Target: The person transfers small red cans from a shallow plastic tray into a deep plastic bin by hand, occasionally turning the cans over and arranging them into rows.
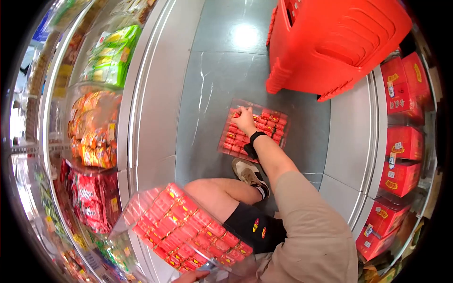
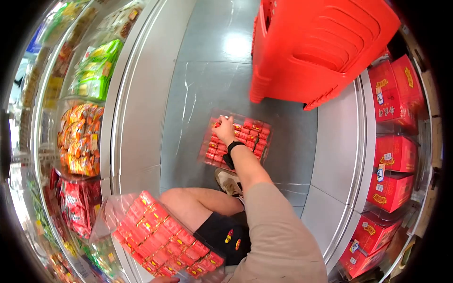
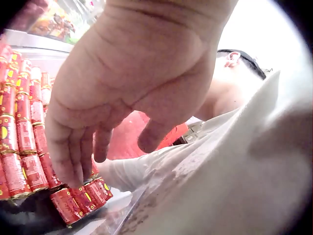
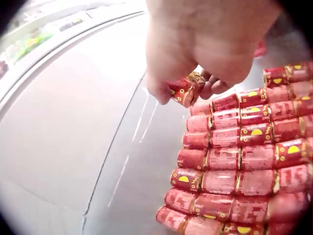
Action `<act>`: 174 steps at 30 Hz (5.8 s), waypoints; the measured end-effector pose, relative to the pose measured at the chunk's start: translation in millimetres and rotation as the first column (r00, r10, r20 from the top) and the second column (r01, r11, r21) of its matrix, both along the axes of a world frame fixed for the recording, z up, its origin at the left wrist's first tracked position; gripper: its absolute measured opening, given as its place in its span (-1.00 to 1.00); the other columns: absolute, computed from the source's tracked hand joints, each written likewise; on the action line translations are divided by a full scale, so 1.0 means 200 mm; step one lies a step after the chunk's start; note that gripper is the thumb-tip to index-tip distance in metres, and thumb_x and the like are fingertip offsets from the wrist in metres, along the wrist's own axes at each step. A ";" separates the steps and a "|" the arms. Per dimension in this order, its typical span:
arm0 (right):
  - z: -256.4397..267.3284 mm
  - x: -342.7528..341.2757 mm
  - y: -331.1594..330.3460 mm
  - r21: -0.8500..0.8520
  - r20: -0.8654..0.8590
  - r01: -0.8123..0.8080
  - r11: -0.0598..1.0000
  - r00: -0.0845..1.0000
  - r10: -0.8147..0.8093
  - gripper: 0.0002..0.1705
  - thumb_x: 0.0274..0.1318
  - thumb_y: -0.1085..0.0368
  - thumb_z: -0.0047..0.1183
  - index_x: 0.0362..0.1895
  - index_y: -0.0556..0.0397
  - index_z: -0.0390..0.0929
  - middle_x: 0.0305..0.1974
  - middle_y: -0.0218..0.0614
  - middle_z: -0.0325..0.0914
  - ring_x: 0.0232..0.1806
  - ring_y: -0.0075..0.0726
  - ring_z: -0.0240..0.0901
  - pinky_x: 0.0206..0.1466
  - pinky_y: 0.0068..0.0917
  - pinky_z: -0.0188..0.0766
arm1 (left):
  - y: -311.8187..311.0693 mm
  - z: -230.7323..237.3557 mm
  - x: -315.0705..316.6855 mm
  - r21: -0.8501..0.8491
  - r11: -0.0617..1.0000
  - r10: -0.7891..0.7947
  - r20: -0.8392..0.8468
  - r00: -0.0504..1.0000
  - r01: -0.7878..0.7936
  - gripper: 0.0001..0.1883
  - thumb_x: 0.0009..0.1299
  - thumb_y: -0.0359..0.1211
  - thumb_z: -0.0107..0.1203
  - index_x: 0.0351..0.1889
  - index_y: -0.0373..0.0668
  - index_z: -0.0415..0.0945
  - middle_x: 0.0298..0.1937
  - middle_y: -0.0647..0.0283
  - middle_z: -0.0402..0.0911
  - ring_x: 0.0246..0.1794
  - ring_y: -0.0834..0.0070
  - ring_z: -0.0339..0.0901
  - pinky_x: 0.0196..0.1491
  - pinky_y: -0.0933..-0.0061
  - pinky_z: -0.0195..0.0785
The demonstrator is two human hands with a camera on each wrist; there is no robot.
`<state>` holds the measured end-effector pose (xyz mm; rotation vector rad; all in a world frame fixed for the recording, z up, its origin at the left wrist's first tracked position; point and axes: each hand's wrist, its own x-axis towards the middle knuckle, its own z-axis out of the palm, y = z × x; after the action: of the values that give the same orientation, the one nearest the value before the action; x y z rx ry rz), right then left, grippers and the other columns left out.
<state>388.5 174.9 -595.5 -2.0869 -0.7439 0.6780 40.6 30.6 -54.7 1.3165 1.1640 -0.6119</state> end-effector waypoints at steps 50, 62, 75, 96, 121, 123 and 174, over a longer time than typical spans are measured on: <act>2.46 -0.91 -1.59 0.616 -0.132 -0.516 0.595 0.677 0.724 -0.43 -0.03 0.51 0.33 0.05 0.14 0.32 -0.13 -0.31 0.55 -0.13 -0.50 0.54 -0.09 -0.50 0.48 | -0.55 -0.49 -0.36 0.335 0.907 0.294 -0.067 0.953 -0.256 -0.67 0.23 -0.40 0.21 -0.11 -0.31 0.39 -0.25 0.09 0.60 -0.26 0.40 0.58 -0.31 0.38 0.45; 2.54 -0.94 -1.53 0.440 0.226 -0.760 0.478 0.609 0.760 -0.63 0.07 0.37 0.28 -0.02 0.09 0.50 -0.20 -0.23 0.54 -0.26 -0.35 0.53 -0.24 -0.45 0.52 | -0.54 -0.30 -0.37 0.350 0.927 0.090 0.135 0.987 -0.132 -0.48 0.16 -0.24 0.35 -0.05 -0.33 0.38 -0.19 0.10 0.58 -0.14 0.34 0.56 -0.10 0.35 0.46; 2.49 -1.01 -1.51 0.461 -0.219 -0.802 0.381 0.314 0.924 -0.33 0.05 0.25 0.31 0.23 0.12 0.36 -0.09 -0.20 0.50 -0.21 -0.40 0.57 -0.12 -0.41 0.57 | -0.58 -0.01 -0.41 0.602 0.744 -0.157 0.579 0.800 -0.290 -0.44 0.21 -0.37 0.36 0.12 -0.32 0.36 -0.06 -0.01 0.57 -0.10 0.16 0.61 -0.09 0.26 0.48; 2.54 -0.56 -1.46 0.546 -0.319 -0.495 0.676 0.623 0.714 -0.63 0.02 0.49 0.29 -0.04 0.23 0.55 -0.20 -0.26 0.58 -0.23 -0.46 0.54 -0.12 -0.51 0.48 | -0.51 -0.31 -0.36 0.355 0.918 -0.140 -0.127 0.982 0.177 -0.41 0.30 -0.25 0.16 0.06 -0.52 0.14 -0.19 -0.32 0.57 -0.14 -0.16 0.58 -0.13 0.00 0.46; 0.05 0.31 -0.38 -0.870 0.262 -0.182 0.459 0.617 0.742 -0.35 0.30 0.23 -0.09 0.46 -0.45 0.14 0.10 -0.07 0.44 0.12 -0.03 0.43 0.05 -0.10 0.44 | 0.01 0.19 0.24 -0.360 0.560 0.828 0.220 0.515 -0.746 -0.70 0.33 -0.44 0.10 -0.03 -0.24 0.28 -0.38 0.16 0.54 -0.40 0.41 0.50 -0.26 0.45 0.40; -0.02 0.31 -0.35 -0.870 0.323 -0.127 0.477 0.585 0.744 -0.41 0.34 0.23 -0.19 0.44 -0.42 0.18 0.05 -0.05 0.46 0.08 0.04 0.45 -0.05 0.02 0.43 | 0.04 0.16 0.28 -0.355 0.565 0.823 0.183 0.538 -0.745 -0.70 0.33 -0.44 0.10 -0.04 -0.23 0.28 -0.38 0.16 0.54 -0.40 0.42 0.51 -0.25 0.45 0.40; 0.03 0.38 -0.44 -0.712 0.390 -0.329 0.620 0.549 0.739 -0.65 0.27 0.28 -0.15 0.11 -0.27 0.45 -0.06 -0.16 0.54 -0.01 -0.04 0.51 0.02 -0.16 0.42 | 0.11 0.06 0.15 -0.239 0.515 0.855 0.215 0.473 -0.823 -0.78 0.34 -0.42 0.12 -0.11 -0.21 0.36 -0.40 0.26 0.51 -0.37 0.48 0.50 -0.22 0.42 0.39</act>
<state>464.4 86.9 -589.8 -2.6882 -1.9163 0.5023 71.2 53.1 -42.3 0.5487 1.3158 0.2823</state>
